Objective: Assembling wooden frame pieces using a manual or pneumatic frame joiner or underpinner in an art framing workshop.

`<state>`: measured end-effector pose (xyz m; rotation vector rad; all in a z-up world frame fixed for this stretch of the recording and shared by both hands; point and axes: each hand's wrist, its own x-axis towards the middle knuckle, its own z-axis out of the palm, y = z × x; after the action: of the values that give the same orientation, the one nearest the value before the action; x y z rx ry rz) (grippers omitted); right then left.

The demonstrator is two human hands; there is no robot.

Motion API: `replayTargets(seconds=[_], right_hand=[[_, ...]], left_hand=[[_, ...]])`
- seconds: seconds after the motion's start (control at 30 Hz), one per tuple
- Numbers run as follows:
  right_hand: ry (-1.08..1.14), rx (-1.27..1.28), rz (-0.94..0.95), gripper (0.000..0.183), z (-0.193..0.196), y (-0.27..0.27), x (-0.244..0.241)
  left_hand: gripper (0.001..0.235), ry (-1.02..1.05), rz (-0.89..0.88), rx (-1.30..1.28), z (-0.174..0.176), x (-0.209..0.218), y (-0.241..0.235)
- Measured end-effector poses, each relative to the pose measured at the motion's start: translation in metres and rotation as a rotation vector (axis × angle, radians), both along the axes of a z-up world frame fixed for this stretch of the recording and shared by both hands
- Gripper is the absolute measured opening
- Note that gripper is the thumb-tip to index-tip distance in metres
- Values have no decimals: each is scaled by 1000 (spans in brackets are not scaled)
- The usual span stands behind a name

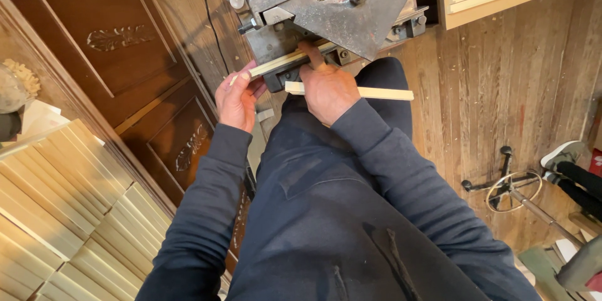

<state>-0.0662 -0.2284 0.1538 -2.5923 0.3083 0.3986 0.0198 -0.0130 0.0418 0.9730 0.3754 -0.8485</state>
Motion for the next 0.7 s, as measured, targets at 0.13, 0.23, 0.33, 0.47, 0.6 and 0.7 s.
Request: replayTargets(seconds=[0.13,0.23,0.33,0.47,0.6,0.7], right_hand=[[-7,17,3,25,3,-2,2],[10,11,8,25,2,-3,1],[34,-4,19,23,0,-5,0],[23,-2,23,25,-3,-5,0],[22,-11,37,24,0,-4,0],[78,-20,32,24,4,-3,5]], left_hand=[[31,6,-15,15,8,2,-3],[28,-1,-8,17,6,0,-3],[27,-14,3,29,7,0,-4],[27,-1,-5,21,12,1,-6],[28,-5,-12,18,9,1,-4],[24,-16,-9,0,-6,0,3]])
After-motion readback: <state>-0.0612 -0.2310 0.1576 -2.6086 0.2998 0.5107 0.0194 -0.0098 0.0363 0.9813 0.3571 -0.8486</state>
